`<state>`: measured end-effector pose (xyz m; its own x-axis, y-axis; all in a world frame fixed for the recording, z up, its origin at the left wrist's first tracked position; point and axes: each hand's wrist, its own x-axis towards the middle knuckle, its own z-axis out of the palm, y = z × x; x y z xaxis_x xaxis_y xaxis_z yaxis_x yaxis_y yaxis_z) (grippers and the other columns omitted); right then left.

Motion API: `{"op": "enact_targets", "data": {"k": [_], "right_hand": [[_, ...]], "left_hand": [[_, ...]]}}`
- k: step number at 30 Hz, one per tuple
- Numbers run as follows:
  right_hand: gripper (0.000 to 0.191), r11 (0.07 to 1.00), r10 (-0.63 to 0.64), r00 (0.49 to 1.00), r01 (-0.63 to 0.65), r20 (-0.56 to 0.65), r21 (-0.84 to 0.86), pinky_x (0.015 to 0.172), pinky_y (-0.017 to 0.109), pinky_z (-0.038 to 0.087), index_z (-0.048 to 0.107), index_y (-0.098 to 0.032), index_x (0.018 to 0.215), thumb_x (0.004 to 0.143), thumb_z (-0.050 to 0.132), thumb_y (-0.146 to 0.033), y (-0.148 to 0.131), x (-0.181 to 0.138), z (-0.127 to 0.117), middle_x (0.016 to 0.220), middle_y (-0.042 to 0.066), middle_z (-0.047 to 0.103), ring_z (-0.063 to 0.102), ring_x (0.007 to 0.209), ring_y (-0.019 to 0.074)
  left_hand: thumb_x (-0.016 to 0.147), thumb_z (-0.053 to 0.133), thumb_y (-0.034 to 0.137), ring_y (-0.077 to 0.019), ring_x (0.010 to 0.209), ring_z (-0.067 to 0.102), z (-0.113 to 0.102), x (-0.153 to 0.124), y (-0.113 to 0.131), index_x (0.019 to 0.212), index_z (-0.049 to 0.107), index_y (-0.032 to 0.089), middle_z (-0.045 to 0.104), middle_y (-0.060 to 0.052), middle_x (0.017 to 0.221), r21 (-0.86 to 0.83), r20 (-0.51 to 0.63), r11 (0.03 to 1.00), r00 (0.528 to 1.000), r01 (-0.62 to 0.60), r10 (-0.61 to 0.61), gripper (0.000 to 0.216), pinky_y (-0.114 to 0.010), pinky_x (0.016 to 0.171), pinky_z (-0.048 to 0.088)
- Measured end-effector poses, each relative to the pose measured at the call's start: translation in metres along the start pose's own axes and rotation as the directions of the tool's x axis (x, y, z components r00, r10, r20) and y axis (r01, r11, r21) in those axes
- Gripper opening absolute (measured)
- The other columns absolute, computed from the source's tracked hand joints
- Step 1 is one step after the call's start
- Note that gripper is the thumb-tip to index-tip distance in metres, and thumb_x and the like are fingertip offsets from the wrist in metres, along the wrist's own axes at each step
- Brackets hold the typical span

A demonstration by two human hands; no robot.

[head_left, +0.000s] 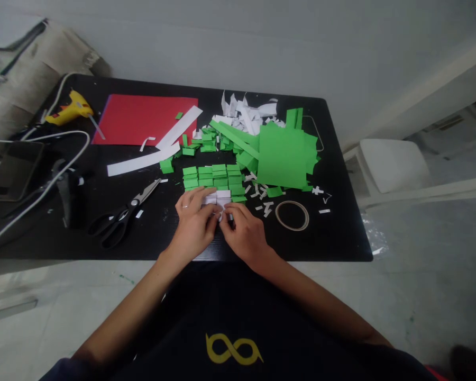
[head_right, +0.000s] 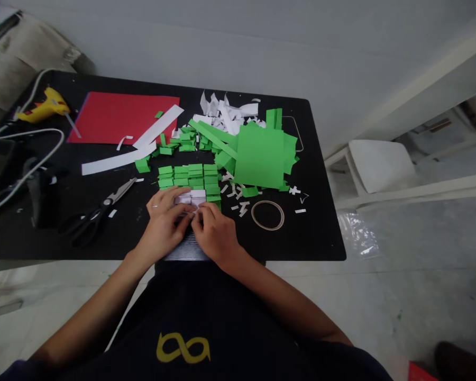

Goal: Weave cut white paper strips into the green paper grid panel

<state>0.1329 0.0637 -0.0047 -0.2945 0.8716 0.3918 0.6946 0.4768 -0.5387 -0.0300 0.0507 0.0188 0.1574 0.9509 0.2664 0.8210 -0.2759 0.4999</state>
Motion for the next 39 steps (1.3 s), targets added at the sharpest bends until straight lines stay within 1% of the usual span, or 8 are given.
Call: {"op": "enact_targets", "data": {"k": [5,11,14,17,24,29,33,39], "right_hand": [[0.015,1.0,0.007,1.0,-0.006,0.019,-0.025,0.073,0.027,0.06,0.069,-0.019,0.096,0.1,0.055,-0.017,-0.001,0.001,0.001,0.108,0.009,0.078,0.076,0.091,0.0188],[0.013,0.992,0.028,1.0,-0.028,0.001,-0.126,0.057,0.026,0.056,0.065,-0.016,0.099,0.102,0.053,-0.021,-0.003,-0.002,0.0,0.117,0.013,0.069,0.073,0.086,0.0184],[0.011,0.993,0.026,0.998,-0.033,-0.061,-0.115,0.059,0.026,0.058,0.063,-0.018,0.098,0.101,0.053,-0.019,0.003,-0.003,-0.013,0.113,0.012,0.067,0.072,0.089,0.0195],[0.007,0.997,0.03,0.99,-0.04,-0.141,-0.068,0.073,0.031,0.062,0.063,-0.02,0.098,0.098,0.057,-0.016,0.018,-0.001,-0.035,0.11,0.011,0.065,0.071,0.098,0.0223],[0.022,0.988,0.04,0.973,-0.072,-0.227,-0.135,0.075,0.04,0.062,0.067,-0.021,0.098,0.098,0.05,-0.009,0.065,0.006,-0.07,0.1,0.009,0.07,0.071,0.088,0.0238],[0.026,0.997,-0.076,0.987,0.071,-0.145,-0.041,0.091,0.042,0.061,0.071,-0.02,0.112,0.101,0.05,-0.009,0.05,0.005,-0.065,0.106,0.011,0.075,0.073,0.101,0.0244],[0.025,0.972,-0.231,0.973,0.23,0.019,0.059,0.097,0.04,0.059,0.07,-0.017,0.122,0.104,0.054,-0.013,0.026,0.007,-0.049,0.111,0.011,0.075,0.07,0.104,0.0238],[0.025,0.964,-0.261,0.943,0.264,0.206,0.014,0.096,0.042,0.057,0.075,-0.015,0.112,0.108,0.05,-0.017,0.02,0.013,-0.032,0.105,0.011,0.075,0.065,0.101,0.0252]], "left_hand": [[0.099,0.06,0.017,-0.0353,0.144,0.046,0.0,0.0,0.001,0.098,0.073,0.022,0.062,-0.009,0.146,0.003,0.006,1.0,1.0,0.013,-0.013,0.014,-0.064,0.121,0.031],[0.099,0.061,0.02,-0.0352,0.144,0.047,0.0,0.002,0.001,0.096,0.073,0.022,0.063,-0.009,0.145,0.003,-0.001,0.999,0.999,0.037,-0.037,0.013,-0.064,0.121,0.03],[0.099,0.061,0.022,-0.035,0.142,0.049,0.0,0.002,0.001,0.096,0.073,0.022,0.065,-0.009,0.143,-0.005,-0.011,0.999,0.999,0.043,-0.043,0.012,-0.065,0.12,0.032],[0.099,0.06,0.022,-0.0356,0.142,0.049,0.001,0.001,0.001,0.096,0.073,0.023,0.065,-0.009,0.143,-0.006,-0.021,0.999,0.999,0.035,-0.035,0.013,-0.066,0.119,0.032],[0.097,0.061,0.023,-0.0349,0.143,0.048,0.0,-0.001,-0.001,0.102,0.073,0.025,0.064,-0.007,0.143,-0.017,-0.033,0.999,0.999,0.037,-0.037,0.013,-0.065,0.121,0.029],[0.096,0.064,0.025,-0.0344,0.141,0.05,-0.003,0.0,0.001,0.104,0.072,0.026,0.064,-0.008,0.142,-0.003,-0.041,0.999,0.999,0.036,-0.036,0.011,-0.063,0.121,0.031],[0.097,0.063,0.022,-0.0334,0.14,0.051,-0.005,0.002,0.003,0.097,0.072,0.026,0.066,-0.007,0.14,0.019,-0.041,1.0,0.999,0.02,-0.019,0.01,-0.062,0.119,0.032],[0.096,0.064,0.02,-0.0354,0.14,0.05,-0.007,0.001,0.002,0.098,0.076,0.027,0.067,-0.008,0.139,0.087,-0.028,0.996,0.999,-0.028,0.03,0.014,-0.063,0.117,0.034]]}}
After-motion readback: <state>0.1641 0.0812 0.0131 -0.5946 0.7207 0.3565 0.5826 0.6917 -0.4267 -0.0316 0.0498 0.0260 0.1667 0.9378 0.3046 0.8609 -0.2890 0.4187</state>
